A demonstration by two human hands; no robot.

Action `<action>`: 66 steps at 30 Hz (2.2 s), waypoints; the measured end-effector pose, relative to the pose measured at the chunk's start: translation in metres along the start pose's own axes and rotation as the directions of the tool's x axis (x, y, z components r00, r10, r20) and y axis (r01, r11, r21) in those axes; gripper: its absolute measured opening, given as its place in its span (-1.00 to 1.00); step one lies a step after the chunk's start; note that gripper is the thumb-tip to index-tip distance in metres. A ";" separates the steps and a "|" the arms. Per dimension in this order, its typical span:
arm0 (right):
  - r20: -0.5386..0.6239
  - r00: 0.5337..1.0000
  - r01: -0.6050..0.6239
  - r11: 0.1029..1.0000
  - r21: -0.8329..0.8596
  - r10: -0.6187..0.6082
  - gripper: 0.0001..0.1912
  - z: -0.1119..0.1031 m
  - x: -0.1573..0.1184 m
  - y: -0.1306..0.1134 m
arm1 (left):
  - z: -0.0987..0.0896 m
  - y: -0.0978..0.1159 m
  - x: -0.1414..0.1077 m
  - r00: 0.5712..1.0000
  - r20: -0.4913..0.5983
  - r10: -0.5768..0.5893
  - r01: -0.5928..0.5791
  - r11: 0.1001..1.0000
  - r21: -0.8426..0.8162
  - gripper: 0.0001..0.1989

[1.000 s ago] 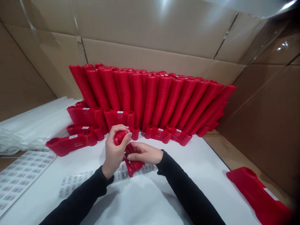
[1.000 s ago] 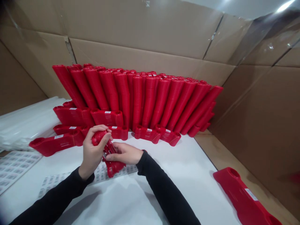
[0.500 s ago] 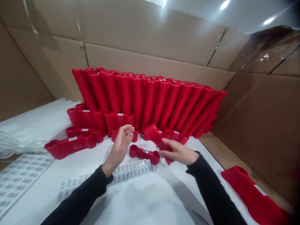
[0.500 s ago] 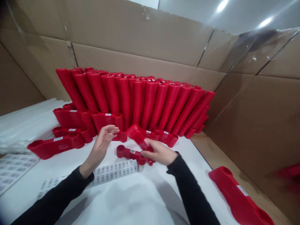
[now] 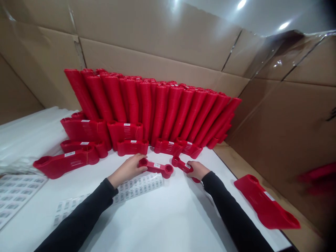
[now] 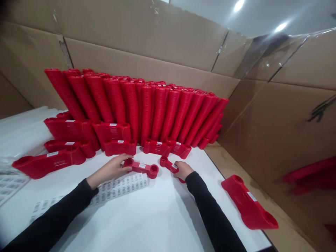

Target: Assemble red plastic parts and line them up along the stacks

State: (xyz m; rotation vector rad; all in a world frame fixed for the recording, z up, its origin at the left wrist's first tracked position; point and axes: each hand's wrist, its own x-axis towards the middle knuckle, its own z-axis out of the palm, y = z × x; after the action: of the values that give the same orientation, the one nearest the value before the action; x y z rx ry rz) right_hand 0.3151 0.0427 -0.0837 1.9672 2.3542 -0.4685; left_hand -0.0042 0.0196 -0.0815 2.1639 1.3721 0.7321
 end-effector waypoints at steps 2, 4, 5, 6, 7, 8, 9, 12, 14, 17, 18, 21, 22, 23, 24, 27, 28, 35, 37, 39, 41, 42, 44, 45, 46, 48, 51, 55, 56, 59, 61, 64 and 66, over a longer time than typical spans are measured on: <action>-0.030 1.000 0.002 1.000 0.016 -0.001 -0.73 0.000 -0.003 0.002 | -0.002 0.002 0.000 1.000 -0.005 0.017 -0.017 1.000 0.012 -0.61; -0.055 0.998 -0.002 1.000 0.029 0.004 -0.77 0.002 -0.005 0.002 | -0.003 0.003 0.000 0.999 -0.006 0.035 -0.035 0.999 0.025 -0.64; -0.064 0.998 -0.009 0.999 0.033 0.012 -0.79 0.003 -0.005 0.002 | -0.003 0.004 0.000 0.999 -0.006 0.043 -0.043 0.999 0.032 -0.67; -0.071 0.997 -0.019 0.999 0.036 0.022 -0.82 0.004 -0.005 0.002 | -0.003 0.004 0.000 0.999 -0.006 0.050 -0.050 0.998 0.039 -0.69; -0.077 0.996 -0.029 0.999 0.039 0.031 -0.84 0.006 -0.006 0.002 | -0.003 0.005 0.000 0.999 -0.008 0.054 -0.053 0.998 0.046 -0.71; -0.084 0.996 -0.036 0.998 0.042 0.039 -0.87 0.007 -0.006 0.002 | -0.003 0.005 0.000 0.998 -0.012 0.056 -0.055 0.997 0.053 -0.72; -0.091 0.995 -0.037 0.998 0.047 0.041 -0.88 0.007 -0.007 0.002 | -0.003 0.005 0.000 0.998 -0.017 0.056 -0.055 0.997 0.060 -0.73; -0.129 0.991 -0.016 0.997 0.073 0.025 -0.83 0.002 -0.013 0.000 | -0.001 0.005 0.000 0.998 -0.032 0.058 -0.055 0.995 0.081 -0.71; -0.192 0.981 0.003 0.996 0.094 0.015 -0.72 -0.005 -0.020 -0.007 | -0.001 0.005 0.000 0.997 -0.039 0.063 -0.059 0.994 0.093 -0.70; -0.311 0.950 0.072 0.990 0.122 -0.031 -0.67 -0.018 -0.028 -0.032 | 0.000 0.003 0.000 0.997 -0.040 0.072 -0.067 0.992 0.110 -0.69; -0.329 0.941 0.122 0.984 0.129 -0.074 -0.67 -0.020 -0.029 -0.043 | 0.001 0.003 0.000 0.996 -0.038 0.075 -0.070 0.991 0.117 -0.69; -0.323 0.900 0.361 0.915 0.179 -0.292 -0.65 -0.018 -0.026 -0.076 | 0.002 0.001 0.000 0.996 -0.032 0.083 -0.078 0.987 0.141 -0.68; -0.304 0.895 0.390 0.903 0.181 -0.326 -0.60 -0.015 -0.023 -0.084 | 0.002 0.000 -0.001 0.996 -0.030 0.088 -0.082 0.985 0.149 -0.68; -0.288 0.894 0.403 0.897 0.183 -0.343 -0.57 -0.012 -0.021 -0.089 | 0.002 0.000 -0.001 0.995 -0.028 0.093 -0.088 0.984 0.157 -0.68; -0.276 0.896 0.403 0.897 0.182 -0.347 -0.57 -0.008 -0.020 -0.092 | 0.002 0.000 -0.001 0.995 -0.024 0.100 -0.095 0.982 0.164 -0.68; -0.282 0.898 0.399 0.894 0.202 -0.337 -0.69 0.002 -0.018 -0.092 | 0.003 0.003 -0.001 0.991 -0.014 0.132 -0.127 0.976 0.179 -0.69; -0.300 0.892 0.411 0.884 0.224 -0.338 -0.73 0.005 -0.019 -0.090 | 0.004 0.004 0.000 0.989 -0.009 0.147 -0.143 0.973 0.182 -0.71; -0.465 0.816 0.531 0.764 0.366 -0.344 -0.73 0.022 -0.019 -0.091 | 0.016 0.013 0.010 0.969 0.057 0.240 -0.246 0.957 0.152 -0.80; -0.498 0.809 0.535 0.743 0.401 -0.314 -0.69 0.025 -0.018 -0.091 | 0.017 0.014 0.011 0.970 0.049 0.238 -0.242 0.960 0.140 -0.80; -0.502 0.815 0.530 0.726 0.439 -0.291 -0.60 0.026 -0.018 -0.089 | 0.015 0.014 0.010 0.973 0.033 0.228 -0.230 0.964 0.131 -0.78; -0.475 0.836 0.507 0.719 0.475 -0.276 -0.46 0.027 -0.017 -0.086 | 0.012 0.016 0.010 0.976 0.022 0.219 -0.219 0.966 0.136 -0.76; -0.457 0.848 0.493 0.719 0.491 -0.270 -0.40 0.029 -0.016 -0.084 | 0.011 0.016 0.009 0.976 0.021 0.217 -0.218 0.965 0.145 -0.75; -0.434 0.865 0.468 0.711 0.524 -0.250 -0.36 0.032 -0.014 -0.081 | 0.009 0.017 0.009 0.974 0.036 0.222 -0.224 0.960 0.168 -0.76; -0.432 0.869 0.463 0.701 0.542 -0.240 -0.37 0.034 -0.013 -0.080 | 0.008 0.016 0.008 0.973 0.049 0.225 -0.231 0.957 0.175 -0.77; -0.435 0.870 0.462 0.688 0.559 -0.231 -0.37 0.035 -0.012 -0.080 | 0.009 0.016 0.009 0.972 0.061 0.228 -0.235 0.956 0.176 -0.77; -0.450 0.866 0.470 0.659 0.587 -0.217 -0.36 0.037 -0.012 -0.080 | 0.010 0.013 0.010 0.970 0.078 0.232 -0.242 0.956 0.165 -0.78; -0.481 0.853 0.491 0.626 0.605 -0.204 -0.37 0.036 -0.013 -0.081 | 0.012 0.010 0.011 0.969 0.081 0.234 -0.244 0.958 0.149 -0.78; -0.507 0.840 0.509 0.604 0.614 -0.192 -0.40 0.035 -0.014 -0.083 | 0.012 0.010 0.011 0.970 0.072 0.233 -0.241 0.960 0.142 -0.76; -0.512 0.838 0.511 0.597 0.618 -0.187 -0.41 0.035 -0.014 -0.084 | 0.011 0.011 0.010 0.970 0.068 0.233 -0.240 0.961 0.138 -0.75; -0.524 0.836 0.509 0.581 0.635 -0.160 -0.44 0.038 -0.014 -0.085 | 0.010 0.014 0.009 0.971 0.073 0.229 -0.238 0.961 0.140 -0.72; -0.529 0.837 0.504 0.571 0.648 -0.140 -0.46 0.039 -0.014 -0.086 | 0.010 0.015 0.009 0.969 0.094 0.229 -0.241 0.957 0.159 -0.72; -0.535 0.835 0.508 0.557 0.658 -0.129 -0.49 0.040 -0.014 -0.087 | 0.011 0.013 0.009 0.968 0.113 0.224 -0.242 0.952 0.186 -0.74; -0.522 0.839 0.509 0.563 0.651 -0.155 -0.43 0.037 -0.014 -0.086 | 0.011 0.012 0.009 0.969 0.113 0.219 -0.238 0.952 0.192 -0.76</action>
State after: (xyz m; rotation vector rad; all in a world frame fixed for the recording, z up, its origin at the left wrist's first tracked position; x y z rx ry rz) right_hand 0.2284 0.0069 -0.0984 1.9742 3.2228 -1.4642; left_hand 0.0144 0.0220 -0.0807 2.5164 1.2082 0.5878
